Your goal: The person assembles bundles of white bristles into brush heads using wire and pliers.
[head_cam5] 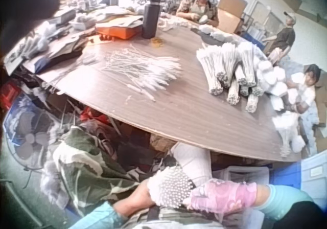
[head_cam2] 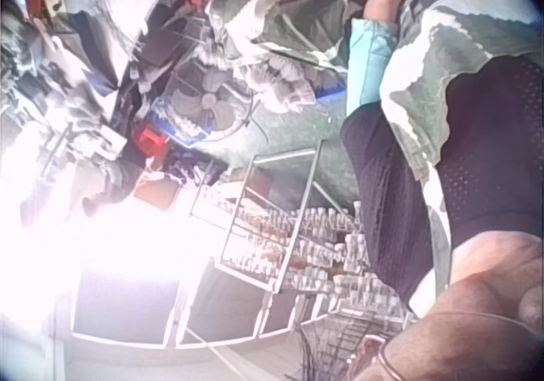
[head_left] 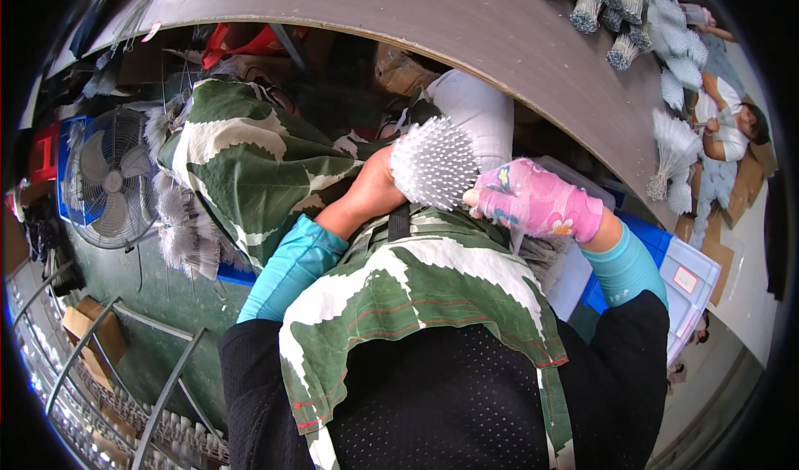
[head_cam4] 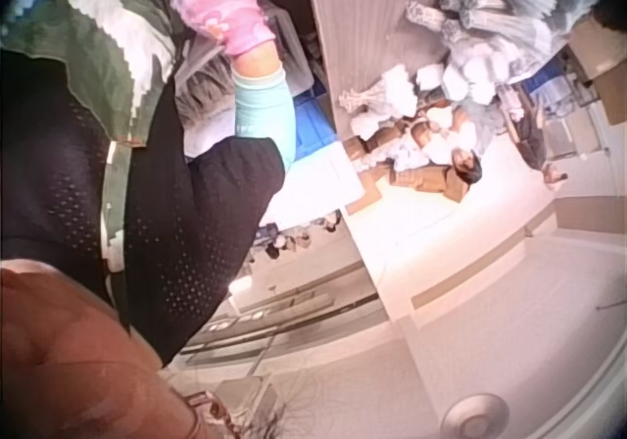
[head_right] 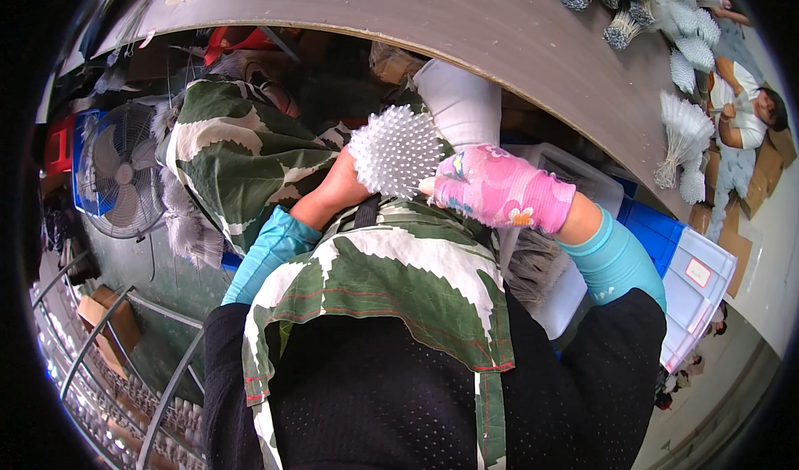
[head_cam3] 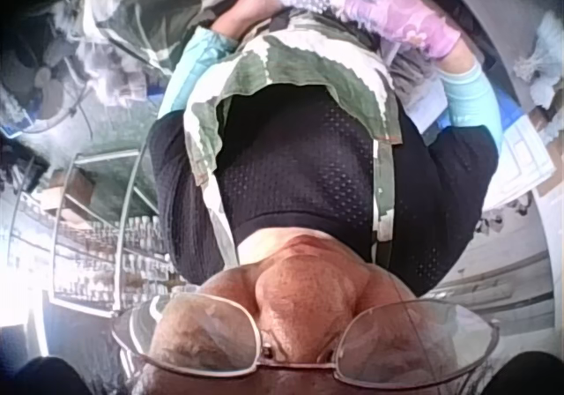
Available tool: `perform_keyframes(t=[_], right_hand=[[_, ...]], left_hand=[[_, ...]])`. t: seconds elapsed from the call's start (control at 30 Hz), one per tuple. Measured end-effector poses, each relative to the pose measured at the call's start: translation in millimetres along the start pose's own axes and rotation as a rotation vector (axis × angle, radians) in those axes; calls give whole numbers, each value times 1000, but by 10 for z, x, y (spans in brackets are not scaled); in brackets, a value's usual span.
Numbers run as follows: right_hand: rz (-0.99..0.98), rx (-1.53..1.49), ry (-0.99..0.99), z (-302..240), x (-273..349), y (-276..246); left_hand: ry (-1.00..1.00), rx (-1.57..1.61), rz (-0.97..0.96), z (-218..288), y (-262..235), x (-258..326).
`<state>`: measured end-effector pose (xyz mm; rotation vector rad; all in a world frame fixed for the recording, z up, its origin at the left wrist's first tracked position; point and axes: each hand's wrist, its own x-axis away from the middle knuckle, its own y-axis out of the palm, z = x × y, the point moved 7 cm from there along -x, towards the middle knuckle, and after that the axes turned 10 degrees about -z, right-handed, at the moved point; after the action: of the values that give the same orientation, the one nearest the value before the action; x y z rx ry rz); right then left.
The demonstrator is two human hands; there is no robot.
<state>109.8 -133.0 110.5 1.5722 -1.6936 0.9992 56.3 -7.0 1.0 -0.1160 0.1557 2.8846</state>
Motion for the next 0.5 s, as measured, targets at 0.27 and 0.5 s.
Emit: perform_keyframes(t=[0.27,0.5], right_hand=[[-35,-136,-78,17,28,21],[-15,-290,-54,-20,-13,153]], left_hand=[[-5,-96,-18,-10,4,0],[-6,-221,64,-42,10,32]])
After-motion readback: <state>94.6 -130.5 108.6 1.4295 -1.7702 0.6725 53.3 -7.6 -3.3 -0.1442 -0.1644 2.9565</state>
